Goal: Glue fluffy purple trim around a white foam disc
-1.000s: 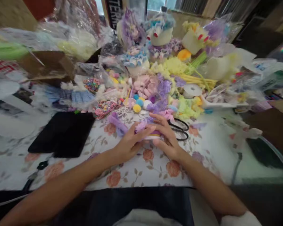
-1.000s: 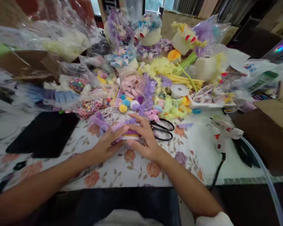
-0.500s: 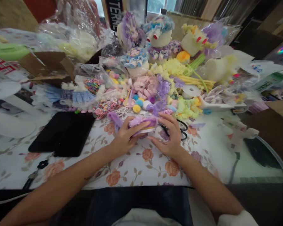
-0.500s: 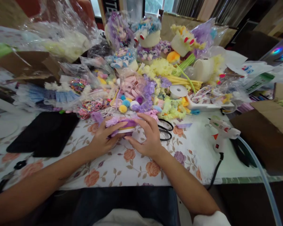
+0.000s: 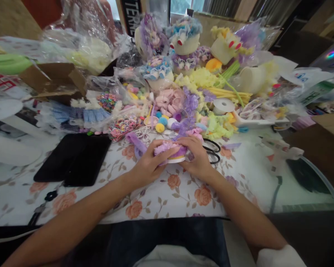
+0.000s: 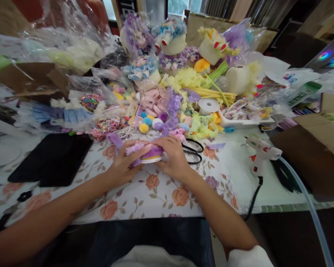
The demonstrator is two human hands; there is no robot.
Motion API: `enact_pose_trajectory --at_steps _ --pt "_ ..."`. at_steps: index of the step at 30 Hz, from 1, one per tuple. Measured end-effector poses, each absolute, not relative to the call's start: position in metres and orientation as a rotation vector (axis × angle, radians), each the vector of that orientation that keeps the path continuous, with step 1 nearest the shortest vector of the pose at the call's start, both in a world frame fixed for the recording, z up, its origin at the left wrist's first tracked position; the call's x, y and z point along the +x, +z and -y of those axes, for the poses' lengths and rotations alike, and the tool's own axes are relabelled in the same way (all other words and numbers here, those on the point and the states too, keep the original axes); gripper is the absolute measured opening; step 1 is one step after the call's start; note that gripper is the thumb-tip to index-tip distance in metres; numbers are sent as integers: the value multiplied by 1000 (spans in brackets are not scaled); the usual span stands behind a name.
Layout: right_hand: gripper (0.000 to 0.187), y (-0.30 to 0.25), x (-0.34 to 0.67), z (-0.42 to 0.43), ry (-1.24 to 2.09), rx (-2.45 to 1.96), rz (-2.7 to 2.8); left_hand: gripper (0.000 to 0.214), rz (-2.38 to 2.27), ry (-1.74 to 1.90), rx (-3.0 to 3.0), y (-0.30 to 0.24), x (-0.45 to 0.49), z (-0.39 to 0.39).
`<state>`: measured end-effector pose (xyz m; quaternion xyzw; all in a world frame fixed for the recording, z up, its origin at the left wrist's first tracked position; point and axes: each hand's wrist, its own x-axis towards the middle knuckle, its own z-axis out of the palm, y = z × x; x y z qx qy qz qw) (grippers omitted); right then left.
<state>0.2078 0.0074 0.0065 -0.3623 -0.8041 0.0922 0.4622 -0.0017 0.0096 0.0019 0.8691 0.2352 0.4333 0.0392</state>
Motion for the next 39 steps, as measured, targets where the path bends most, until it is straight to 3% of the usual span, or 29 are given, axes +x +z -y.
enact_pose_trajectory --at_steps 13,18,23,29,34,39 --pt "34 6 209 -9 389 -858 1956 46 -719 1240 2572 0 -5 -14" --pt "43 7 209 -13 393 -917 2000 41 -975 1169 2556 -10 -11 -16" --pt "64 23 218 -7 284 -1014 2038 42 -1141 1267 2520 -4 -9 -19" --pt "36 4 292 38 58 -1480 1356 45 -1385 1369 2545 1 -27 -31" --pt "46 -21 376 82 -376 -1918 810 52 -1471 1416 2582 1 -55 -48" --pt "62 -9 410 83 -131 -2207 736 58 -1618 1461 2478 21 -70 -50"
